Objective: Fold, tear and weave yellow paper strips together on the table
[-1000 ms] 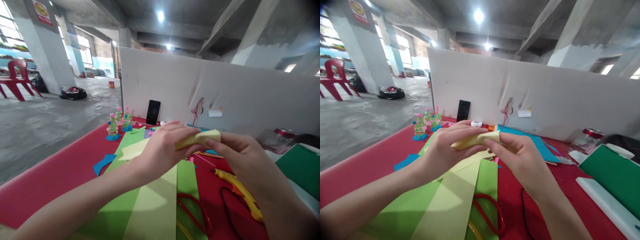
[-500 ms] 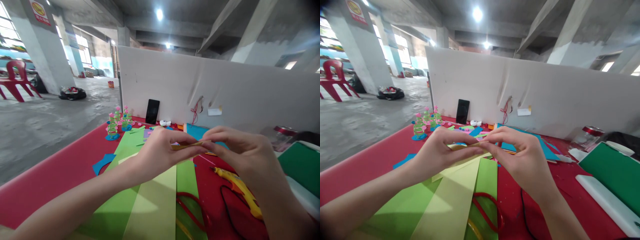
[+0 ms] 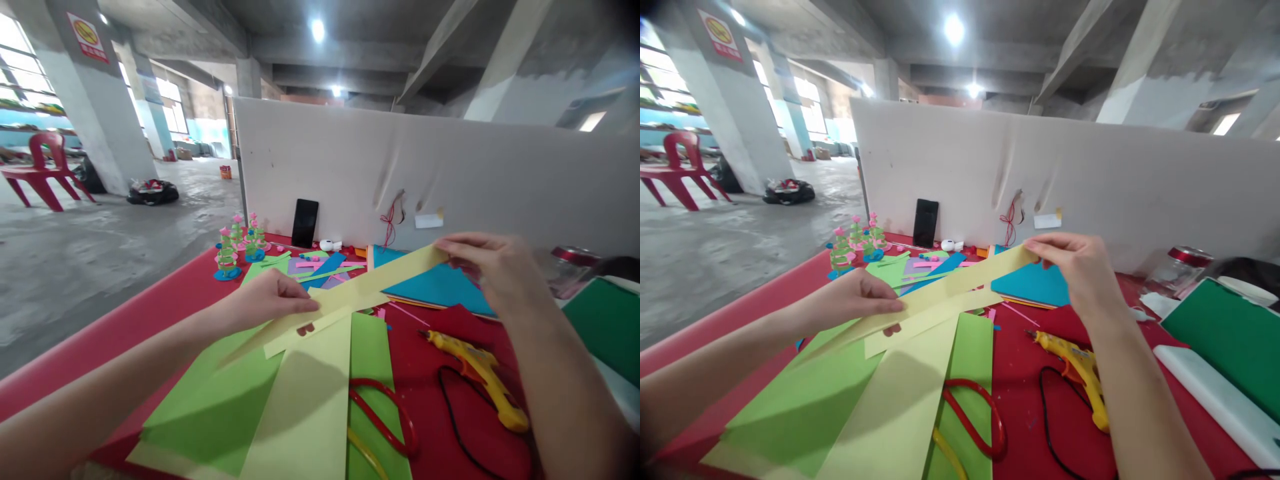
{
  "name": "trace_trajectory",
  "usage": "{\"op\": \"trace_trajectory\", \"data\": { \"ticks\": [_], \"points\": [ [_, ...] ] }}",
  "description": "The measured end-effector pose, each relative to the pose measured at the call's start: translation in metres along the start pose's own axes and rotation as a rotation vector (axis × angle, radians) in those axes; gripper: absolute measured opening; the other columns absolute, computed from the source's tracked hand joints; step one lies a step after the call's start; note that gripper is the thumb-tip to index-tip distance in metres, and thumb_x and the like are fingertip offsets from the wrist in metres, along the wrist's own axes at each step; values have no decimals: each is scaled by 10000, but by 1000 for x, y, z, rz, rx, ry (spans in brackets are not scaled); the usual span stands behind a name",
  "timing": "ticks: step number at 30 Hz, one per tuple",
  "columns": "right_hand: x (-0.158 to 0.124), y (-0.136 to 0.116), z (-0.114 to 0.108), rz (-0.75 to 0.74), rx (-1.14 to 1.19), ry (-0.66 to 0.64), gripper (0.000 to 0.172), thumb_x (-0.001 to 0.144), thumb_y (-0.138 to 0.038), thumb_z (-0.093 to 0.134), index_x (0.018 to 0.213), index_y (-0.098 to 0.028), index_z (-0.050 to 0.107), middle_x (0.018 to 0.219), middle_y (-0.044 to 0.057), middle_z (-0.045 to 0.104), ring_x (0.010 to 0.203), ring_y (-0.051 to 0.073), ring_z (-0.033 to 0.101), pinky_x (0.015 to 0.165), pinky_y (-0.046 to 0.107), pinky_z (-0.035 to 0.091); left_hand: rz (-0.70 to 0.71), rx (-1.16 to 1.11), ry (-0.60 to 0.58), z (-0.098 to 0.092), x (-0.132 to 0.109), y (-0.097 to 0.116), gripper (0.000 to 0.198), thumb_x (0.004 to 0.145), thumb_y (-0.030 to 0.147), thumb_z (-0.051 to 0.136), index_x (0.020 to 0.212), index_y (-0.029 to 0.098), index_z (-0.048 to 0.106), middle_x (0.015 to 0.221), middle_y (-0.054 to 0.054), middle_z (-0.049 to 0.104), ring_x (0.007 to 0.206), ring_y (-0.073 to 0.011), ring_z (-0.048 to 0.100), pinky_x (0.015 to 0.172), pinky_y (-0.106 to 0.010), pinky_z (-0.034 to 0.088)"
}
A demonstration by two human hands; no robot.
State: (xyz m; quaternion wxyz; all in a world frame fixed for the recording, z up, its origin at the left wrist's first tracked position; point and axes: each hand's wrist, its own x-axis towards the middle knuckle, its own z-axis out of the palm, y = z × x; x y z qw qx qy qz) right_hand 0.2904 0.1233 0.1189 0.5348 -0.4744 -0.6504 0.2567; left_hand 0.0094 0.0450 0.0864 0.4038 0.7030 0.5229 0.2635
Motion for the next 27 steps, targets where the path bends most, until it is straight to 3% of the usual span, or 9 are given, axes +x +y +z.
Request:
{"op": "trace_trajectory", "data": {
  "ticks": [4,9,11,13,15,17,20,24,27],
  "points": [
    [15,20,-20,-3,-62,106,318,652,-344,637,829,-80,648,756,114,620,656,191,564,589,329,425,-134,-59,15,-3,-8,-14,278,721,410,536,714,167,669,678,-39,681,598,-153,618,540,-200,458],
    [8,10,-15,-154,-284,191,228,715,-322,581,831,-141,657,887,115,616,863,223,530,802,345,362,-23,99,37,7,-9,-19,289,770,360,480,678,154,660,590,-25,650,525,-123,577,503,-177,414],
    [-9,-5,4,-290,-376,25,193,754,-298,549,883,-192,645,937,56,614,886,188,533,813,296,371,77,233,57,14,-10,-21,316,785,357,457,656,151,659,556,-14,615,484,-101,524,442,-163,361],
    [-31,-18,30,-454,-363,-303,147,773,-268,537,870,-216,634,969,5,608,929,161,521,843,263,365,139,301,60,19,-12,-20,317,794,349,443,677,156,665,543,-5,581,449,-85,486,405,-154,331],
    [-51,-24,57,-507,-298,-619,179,782,-298,533,915,-216,622,944,-8,620,931,152,520,815,245,383,121,287,18,23,-14,-15,317,803,350,424,743,162,672,527,1,553,403,-74,468,379,-147,337],
    [-64,-22,78,-478,-290,-772,175,785,-276,535,917,-203,623,909,1,627,867,154,539,770,258,396,86,263,-15,24,-16,-11,333,806,373,411,801,167,672,519,2,539,376,-74,470,365,-145,357],
    [-70,-14,92,-428,-234,-832,138,798,-242,514,797,-196,645,781,-11,637,730,132,554,671,247,403,86,306,11,23,-16,-9,358,805,403,403,791,168,672,517,0,539,384,-78,488,361,-144,359],
    [-67,-10,91,-380,-171,-779,138,791,-202,507,771,-195,644,755,-18,638,685,117,554,624,229,399,178,381,95,20,-12,-11,339,803,376,425,712,158,668,518,-4,562,453,-89,505,418,-158,359],
    [-64,-13,88,-360,-170,-719,139,786,-202,508,745,-190,640,722,-16,626,663,114,539,585,221,390,180,300,162,17,-11,-10,266,786,352,468,772,174,665,612,-12,623,564,-115,557,504,-177,411]
  ]
}}
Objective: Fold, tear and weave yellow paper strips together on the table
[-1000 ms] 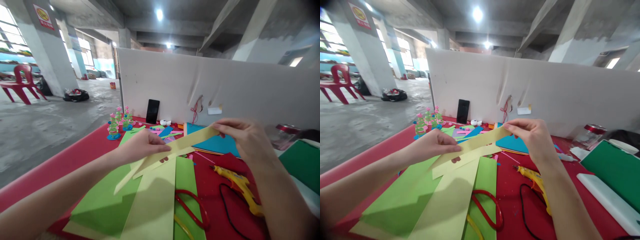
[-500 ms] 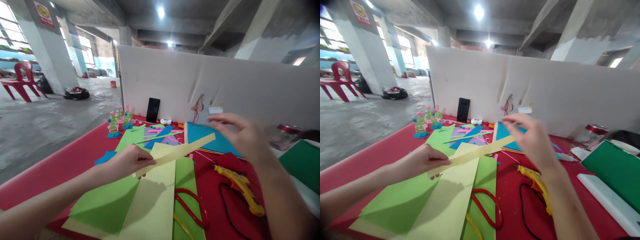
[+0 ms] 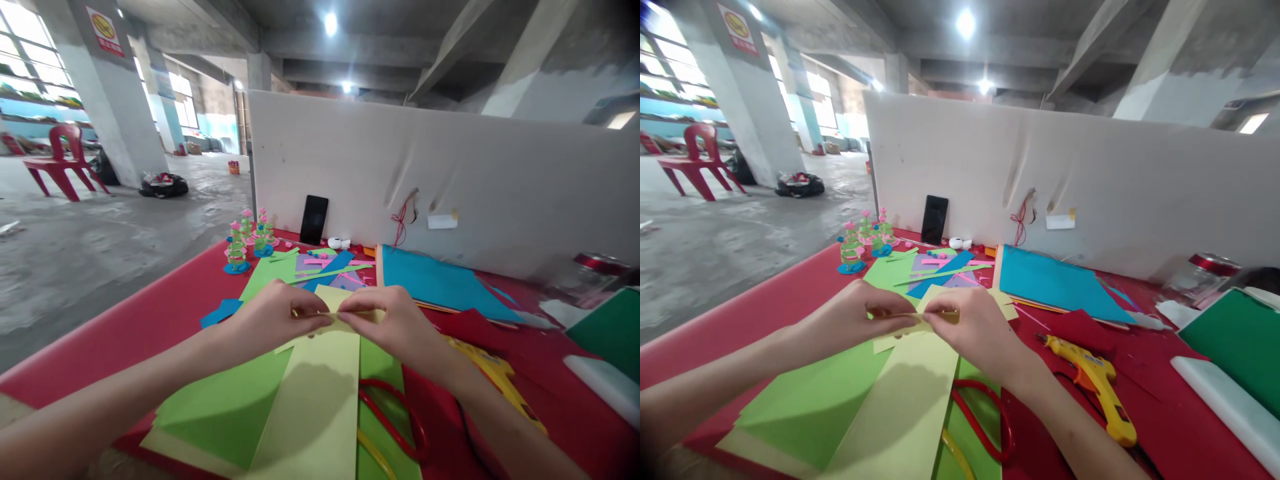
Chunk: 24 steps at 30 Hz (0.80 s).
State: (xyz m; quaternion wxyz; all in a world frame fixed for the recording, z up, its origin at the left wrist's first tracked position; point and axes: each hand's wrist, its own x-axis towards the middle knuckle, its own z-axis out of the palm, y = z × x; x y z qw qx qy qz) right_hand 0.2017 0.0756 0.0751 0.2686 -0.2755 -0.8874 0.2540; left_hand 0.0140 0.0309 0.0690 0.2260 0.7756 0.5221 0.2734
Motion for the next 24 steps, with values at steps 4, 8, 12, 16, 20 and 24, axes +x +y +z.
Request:
{"op": "trace_trajectory", "data": {
  "ticks": [4,8,12,16,20,24],
  "points": [
    [0,-1,-7,76,52,49,136,787,-239,511,759,-189,635,725,-14,618,659,109,531,580,207,399,-88,-241,97,-5,0,2,252,746,378,528,794,158,642,707,-29,650,635,-138,617,548,-185,474],
    [-1,1,-13,133,101,28,158,788,-306,511,774,-201,628,753,-12,620,676,116,541,587,205,413,-117,-412,125,-8,1,2,252,732,374,552,794,143,632,723,-42,661,669,-162,639,564,-205,510],
    [0,4,-13,179,143,-2,174,775,-344,515,768,-204,618,723,-2,607,647,127,537,547,213,415,-156,-497,104,-11,3,1,249,744,356,547,806,130,632,703,-50,662,672,-174,645,554,-217,526],
    [-1,7,-12,247,171,-42,192,762,-360,513,779,-193,608,692,15,590,609,142,543,497,228,411,-163,-544,125,-12,6,-5,282,750,379,534,827,123,622,784,-69,657,678,-172,640,544,-225,534],
    [-2,6,-8,292,170,-135,176,755,-322,514,801,-182,611,726,28,614,641,161,565,521,247,412,-171,-538,165,-11,10,-12,261,742,373,539,807,137,630,768,-45,641,651,-133,610,558,-214,534],
    [-1,5,-3,239,200,-177,161,767,-294,504,779,-179,616,763,22,625,696,161,569,574,248,422,-179,-507,156,-11,12,-13,239,723,350,559,800,135,631,696,-18,615,604,-113,575,576,-235,537]
  ]
}}
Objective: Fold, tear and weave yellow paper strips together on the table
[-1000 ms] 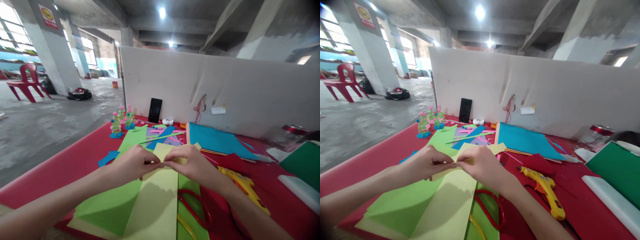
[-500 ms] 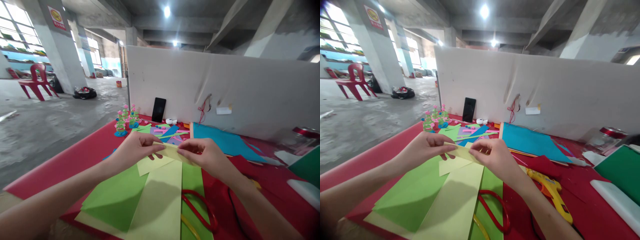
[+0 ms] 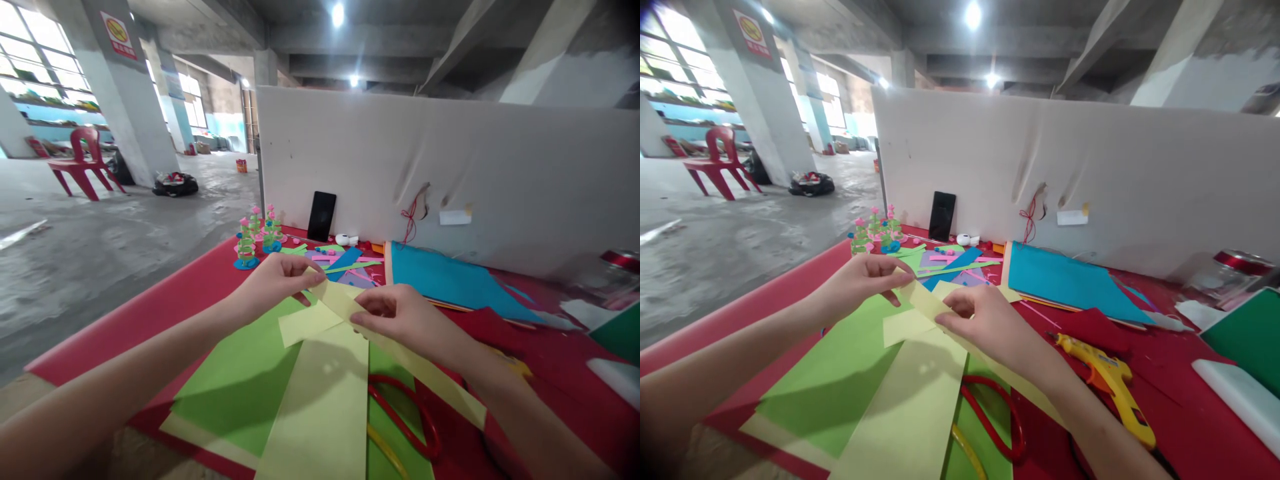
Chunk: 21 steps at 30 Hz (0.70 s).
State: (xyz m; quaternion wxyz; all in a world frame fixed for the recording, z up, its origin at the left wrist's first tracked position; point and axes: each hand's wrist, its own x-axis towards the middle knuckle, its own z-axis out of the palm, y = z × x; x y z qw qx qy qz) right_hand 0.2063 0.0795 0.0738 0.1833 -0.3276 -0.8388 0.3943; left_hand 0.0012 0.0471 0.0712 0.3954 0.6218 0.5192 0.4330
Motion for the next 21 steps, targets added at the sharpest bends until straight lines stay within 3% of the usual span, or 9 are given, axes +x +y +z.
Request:
{"op": "trace_trajectory", "data": {
  "ticks": [4,11,17,21],
  "points": [
    [4,-1,6,-62,62,92,177,790,-300,488,799,-182,620,792,16,623,736,145,563,625,236,429,1,34,-42,5,-4,2,213,720,319,558,789,130,629,597,8,582,550,-100,561,566,-231,536],
    [4,-9,16,-63,122,183,124,767,-230,506,752,-171,614,740,5,619,697,123,559,610,211,430,104,131,9,13,-11,4,198,714,323,565,761,153,653,707,-21,641,579,-105,570,528,-195,504],
    [1,-13,20,-69,-9,296,90,719,-168,526,674,-164,604,626,-15,606,581,98,544,518,180,418,-4,89,-17,13,-9,5,182,691,271,567,764,132,661,680,-31,659,616,-138,605,572,-225,518],
    [-2,-13,18,-90,-75,321,92,692,-134,521,655,-176,595,605,-33,594,564,86,533,498,167,405,0,58,-6,9,-4,0,148,688,209,552,751,140,667,706,-17,667,639,-138,611,584,-223,529]
  ]
}}
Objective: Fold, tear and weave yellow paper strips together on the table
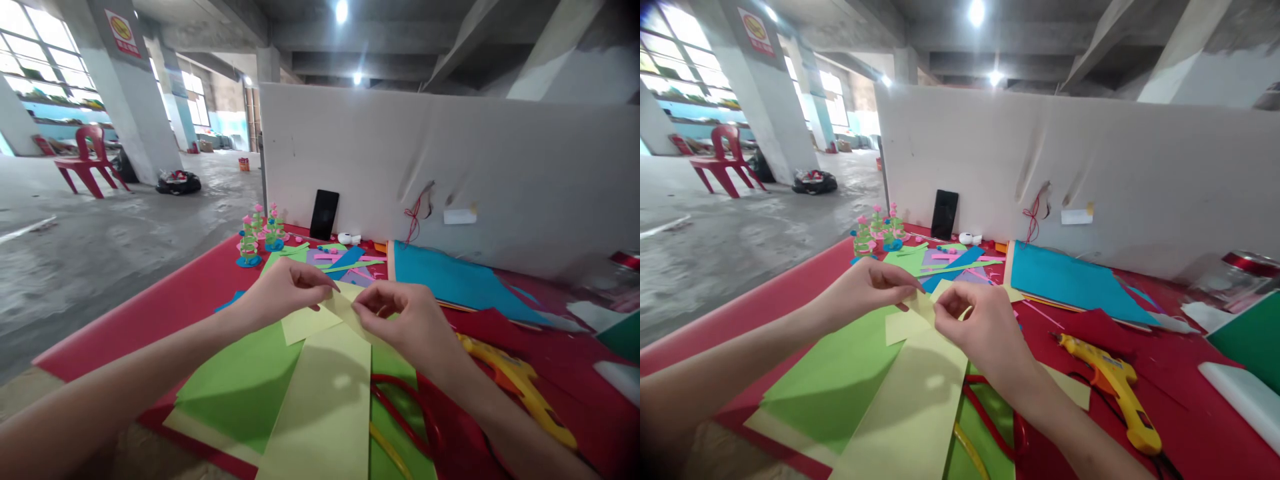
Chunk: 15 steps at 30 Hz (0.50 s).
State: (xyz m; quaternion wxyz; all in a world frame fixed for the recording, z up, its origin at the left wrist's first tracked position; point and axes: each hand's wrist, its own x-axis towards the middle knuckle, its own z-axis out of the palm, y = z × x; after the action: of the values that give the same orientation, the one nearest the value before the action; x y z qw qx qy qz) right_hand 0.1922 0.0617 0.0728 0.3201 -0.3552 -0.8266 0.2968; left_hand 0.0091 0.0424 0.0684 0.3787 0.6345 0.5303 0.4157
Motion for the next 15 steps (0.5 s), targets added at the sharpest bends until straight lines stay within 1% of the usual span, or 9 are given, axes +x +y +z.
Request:
{"op": "trace_trajectory", "data": {
  "ticks": [3,5,6,10,11,13,15],
  "points": [
    [-2,-2,-4,-4,-25,18,95,668,-116,521,625,-180,575,586,-40,582,540,81,515,482,165,397,13,-19,51,-8,5,-3,140,705,204,547,752,135,659,679,-15,664,650,-134,618,604,-219,529],
    [-3,-3,-7,-3,-36,25,100,663,-109,518,623,-182,573,599,-38,586,536,81,511,487,166,401,40,-59,98,-12,6,-4,157,731,235,538,763,128,648,683,-22,667,673,-140,625,629,-230,531],
    [-3,-4,-7,-4,-38,25,101,667,-110,517,628,-182,575,609,-36,590,538,82,512,488,167,403,57,-76,104,-13,6,-4,174,743,259,535,773,128,645,702,-28,671,690,-144,627,638,-235,532],
    [-2,-4,-6,-9,-34,11,103,702,-134,513,676,-187,597,655,-31,609,589,89,536,511,167,413,133,-16,42,-5,-1,-2,198,723,324,579,795,158,659,760,-21,675,690,-143,623,608,-213,526],
    [-1,-4,-5,-14,-29,13,102,709,-140,514,685,-190,600,662,-33,611,603,90,540,517,165,415,152,13,47,-1,-3,-1,192,716,326,588,790,165,664,754,-17,675,675,-140,620,597,-209,524],
    [0,-4,-2,-16,-2,22,95,723,-156,521,707,-196,605,676,-37,616,631,89,548,531,158,420,205,59,98,4,-7,1,176,721,316,586,777,170,668,731,-11,673,642,-136,614,571,-208,522],
    [1,-4,0,-4,57,19,87,741,-183,527,733,-200,611,686,-37,619,647,89,553,538,152,425,284,115,145,8,-10,3,152,736,283,575,772,172,671,721,-12,670,638,-134,608,543,-202,512]
  ]
}}
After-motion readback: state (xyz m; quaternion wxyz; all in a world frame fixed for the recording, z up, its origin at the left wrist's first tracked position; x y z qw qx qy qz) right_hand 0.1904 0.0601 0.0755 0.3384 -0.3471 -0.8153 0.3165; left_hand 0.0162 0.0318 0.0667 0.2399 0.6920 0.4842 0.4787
